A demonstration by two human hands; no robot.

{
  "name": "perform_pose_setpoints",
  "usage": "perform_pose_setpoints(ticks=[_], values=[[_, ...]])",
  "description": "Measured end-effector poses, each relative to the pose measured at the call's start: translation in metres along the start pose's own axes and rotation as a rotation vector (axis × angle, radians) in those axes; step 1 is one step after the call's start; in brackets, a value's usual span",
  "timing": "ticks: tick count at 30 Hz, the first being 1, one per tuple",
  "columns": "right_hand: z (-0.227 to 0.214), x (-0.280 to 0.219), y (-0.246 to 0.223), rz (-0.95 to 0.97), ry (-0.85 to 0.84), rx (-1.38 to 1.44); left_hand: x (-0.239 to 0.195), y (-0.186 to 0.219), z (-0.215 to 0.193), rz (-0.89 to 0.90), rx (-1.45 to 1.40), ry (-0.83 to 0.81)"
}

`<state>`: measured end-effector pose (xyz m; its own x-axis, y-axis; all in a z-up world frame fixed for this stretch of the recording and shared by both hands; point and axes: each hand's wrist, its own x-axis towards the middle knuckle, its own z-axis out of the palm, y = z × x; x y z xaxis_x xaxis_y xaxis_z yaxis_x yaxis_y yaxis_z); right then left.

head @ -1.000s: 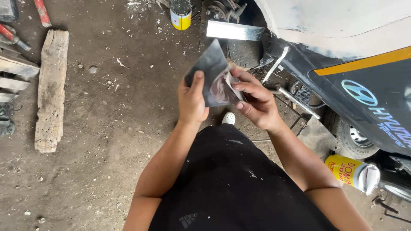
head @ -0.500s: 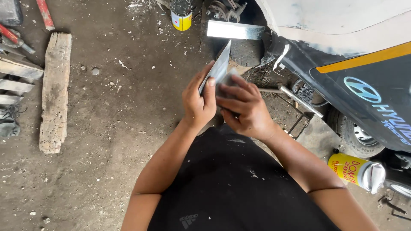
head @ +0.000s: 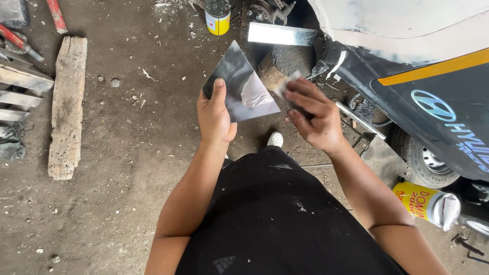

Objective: The person scoops a pinkish substance from a can onto a metal scraper and applies it to the wheel arch area of a white vehicle. They then use a sanding block to smooth the applied substance on the curved surface.

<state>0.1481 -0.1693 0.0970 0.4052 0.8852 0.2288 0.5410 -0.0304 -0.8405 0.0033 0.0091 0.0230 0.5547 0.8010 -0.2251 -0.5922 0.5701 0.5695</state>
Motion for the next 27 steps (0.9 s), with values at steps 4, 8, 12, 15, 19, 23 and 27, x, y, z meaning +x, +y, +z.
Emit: perform_pose_setpoints(ticks=[4, 8, 12, 15, 19, 23, 27], values=[[0.011, 0.009, -0.046, -0.228, -0.006, -0.417, 0.002, -0.021, -0.018, 0.152, 0.253, -0.054], [0.015, 0.012, -0.058, -0.222, -0.083, -0.632, -0.012, 0.003, 0.002, 0.483, 0.906, -0.057], [0.017, 0.0, -0.064, -0.219, -0.077, -0.634, -0.018, -0.005, -0.006, 0.469, 0.853, -0.089], [0.015, 0.005, -0.064, -0.201, -0.068, -0.621, -0.021, -0.003, 0.0, 0.514, 0.887, -0.12], [0.013, 0.001, -0.063, -0.212, -0.05, -0.625, -0.018, -0.003, 0.007, 0.467, 0.88, -0.123], [0.01, -0.004, -0.057, -0.188, -0.063, -0.621, -0.015, -0.011, 0.006, 0.398, 0.948, -0.142], [0.003, -0.004, -0.048, -0.1, -0.081, -0.193, -0.013, -0.017, 0.006, 0.407, 0.924, -0.127]])
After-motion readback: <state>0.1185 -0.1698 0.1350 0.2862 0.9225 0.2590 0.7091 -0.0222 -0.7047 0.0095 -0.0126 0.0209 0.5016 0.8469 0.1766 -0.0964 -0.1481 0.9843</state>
